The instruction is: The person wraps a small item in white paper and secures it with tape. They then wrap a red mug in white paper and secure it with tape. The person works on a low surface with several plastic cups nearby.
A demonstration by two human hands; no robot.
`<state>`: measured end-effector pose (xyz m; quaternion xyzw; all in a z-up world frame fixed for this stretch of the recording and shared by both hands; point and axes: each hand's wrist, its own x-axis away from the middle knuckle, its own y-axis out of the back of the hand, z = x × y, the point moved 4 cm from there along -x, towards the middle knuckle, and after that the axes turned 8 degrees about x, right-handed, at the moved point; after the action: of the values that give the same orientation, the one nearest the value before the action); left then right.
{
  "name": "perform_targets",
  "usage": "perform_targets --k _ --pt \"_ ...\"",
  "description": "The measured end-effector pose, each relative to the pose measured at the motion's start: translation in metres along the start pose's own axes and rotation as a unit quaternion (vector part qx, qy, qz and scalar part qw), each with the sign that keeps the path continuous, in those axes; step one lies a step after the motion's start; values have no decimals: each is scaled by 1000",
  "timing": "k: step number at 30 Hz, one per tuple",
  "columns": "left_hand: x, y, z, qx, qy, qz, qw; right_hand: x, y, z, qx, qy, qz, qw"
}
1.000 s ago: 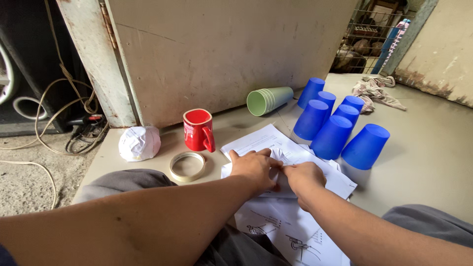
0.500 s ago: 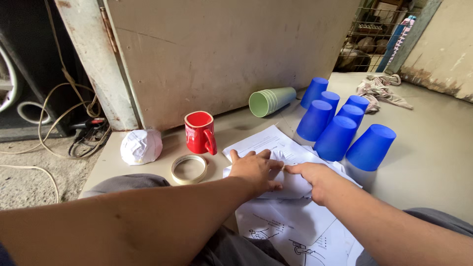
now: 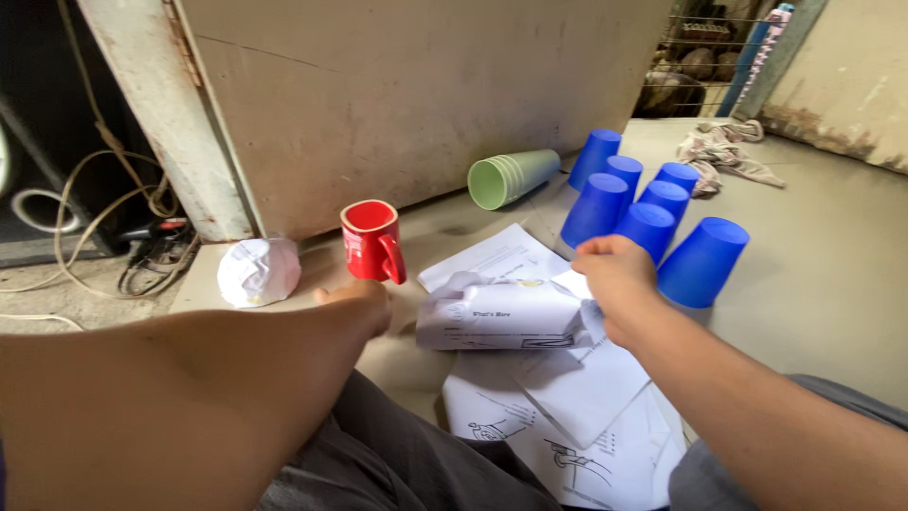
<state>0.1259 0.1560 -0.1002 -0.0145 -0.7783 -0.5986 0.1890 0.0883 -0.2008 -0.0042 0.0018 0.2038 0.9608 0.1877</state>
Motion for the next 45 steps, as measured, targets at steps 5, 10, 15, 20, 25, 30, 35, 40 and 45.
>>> perform_targets --k 5,10,15,20,25,30,35,40,45 --pt "5 59 -36 41 -110 -149 982 11 -9 53 6 75 111 991" --pt "87 145 -61 168 -180 -217 945 22 -36 128 -12 150 210 966" --pt "163 190 -103 266 -234 -220 909 31 -43 172 -86 255 191 944" --pt "177 192 -119 333 -289 -221 870 28 -26 182 -41 268 99 957" --pt "164 185 -138 230 -247 -232 912 31 -18 175 84 257 67 960" --pt "151 175 -142 279 -219 -155 922 25 -5 168 104 262 104 954" --pt "156 175 -130 364 -320 -130 865 8 17 168 81 87 175 977" --pt "160 184 -126 366 -290 -134 874 10 8 173 74 99 190 974" --pt "152 189 -135 490 -271 -21 828 6 -7 184 33 238 170 956"
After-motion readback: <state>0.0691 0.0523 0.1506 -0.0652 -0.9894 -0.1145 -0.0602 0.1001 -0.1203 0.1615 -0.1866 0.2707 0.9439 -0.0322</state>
